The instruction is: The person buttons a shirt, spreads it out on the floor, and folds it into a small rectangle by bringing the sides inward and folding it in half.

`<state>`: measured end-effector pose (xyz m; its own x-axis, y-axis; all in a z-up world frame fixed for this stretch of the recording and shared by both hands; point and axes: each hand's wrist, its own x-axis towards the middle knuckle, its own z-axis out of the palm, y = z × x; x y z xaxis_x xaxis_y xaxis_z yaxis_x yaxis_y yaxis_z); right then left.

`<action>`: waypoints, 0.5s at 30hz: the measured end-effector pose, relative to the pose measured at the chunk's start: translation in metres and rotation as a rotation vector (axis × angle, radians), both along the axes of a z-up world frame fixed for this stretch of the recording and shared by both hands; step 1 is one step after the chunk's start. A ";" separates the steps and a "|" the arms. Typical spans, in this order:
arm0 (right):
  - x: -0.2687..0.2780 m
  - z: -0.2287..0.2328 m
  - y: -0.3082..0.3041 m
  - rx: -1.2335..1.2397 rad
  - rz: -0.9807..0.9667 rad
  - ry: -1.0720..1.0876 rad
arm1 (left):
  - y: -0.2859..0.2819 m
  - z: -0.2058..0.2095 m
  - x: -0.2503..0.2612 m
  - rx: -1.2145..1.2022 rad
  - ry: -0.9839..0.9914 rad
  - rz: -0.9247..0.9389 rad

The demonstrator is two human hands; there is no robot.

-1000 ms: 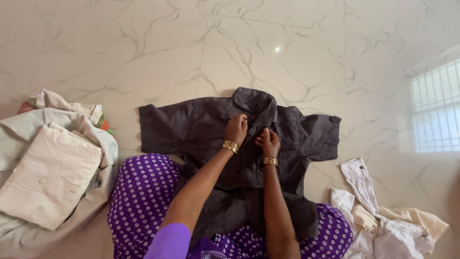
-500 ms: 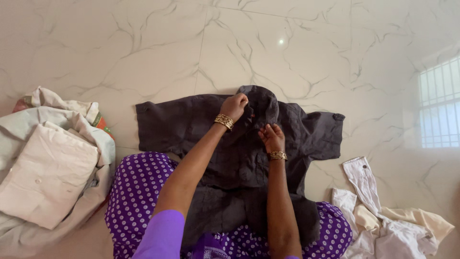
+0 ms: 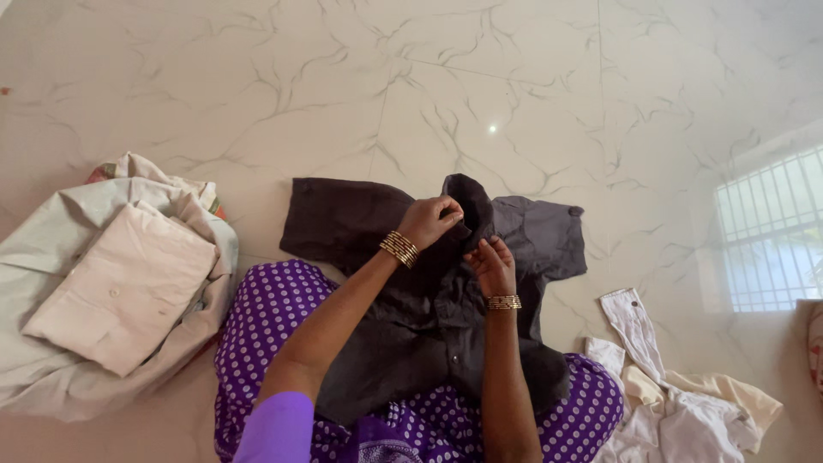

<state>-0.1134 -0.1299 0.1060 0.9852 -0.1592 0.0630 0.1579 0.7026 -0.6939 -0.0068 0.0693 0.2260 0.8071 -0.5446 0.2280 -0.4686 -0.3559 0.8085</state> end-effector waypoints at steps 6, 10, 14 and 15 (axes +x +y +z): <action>-0.056 0.025 0.046 0.013 -0.029 0.057 | 0.028 0.011 -0.065 -0.137 -0.078 0.105; -0.077 0.034 0.061 -0.067 -0.056 0.073 | 0.044 0.031 -0.091 -0.074 -0.034 0.177; -0.089 0.043 0.066 -0.036 -0.053 0.052 | 0.049 0.040 -0.103 -0.092 -0.270 0.114; -0.090 0.044 0.066 -0.023 -0.034 0.056 | 0.049 0.040 -0.104 -0.091 -0.277 0.111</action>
<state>-0.2038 -0.0640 0.1505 0.9814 -0.1917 0.0116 0.1415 0.6809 -0.7186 -0.1107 0.1180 0.2662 0.7607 -0.4241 0.4915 -0.6380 -0.3491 0.6863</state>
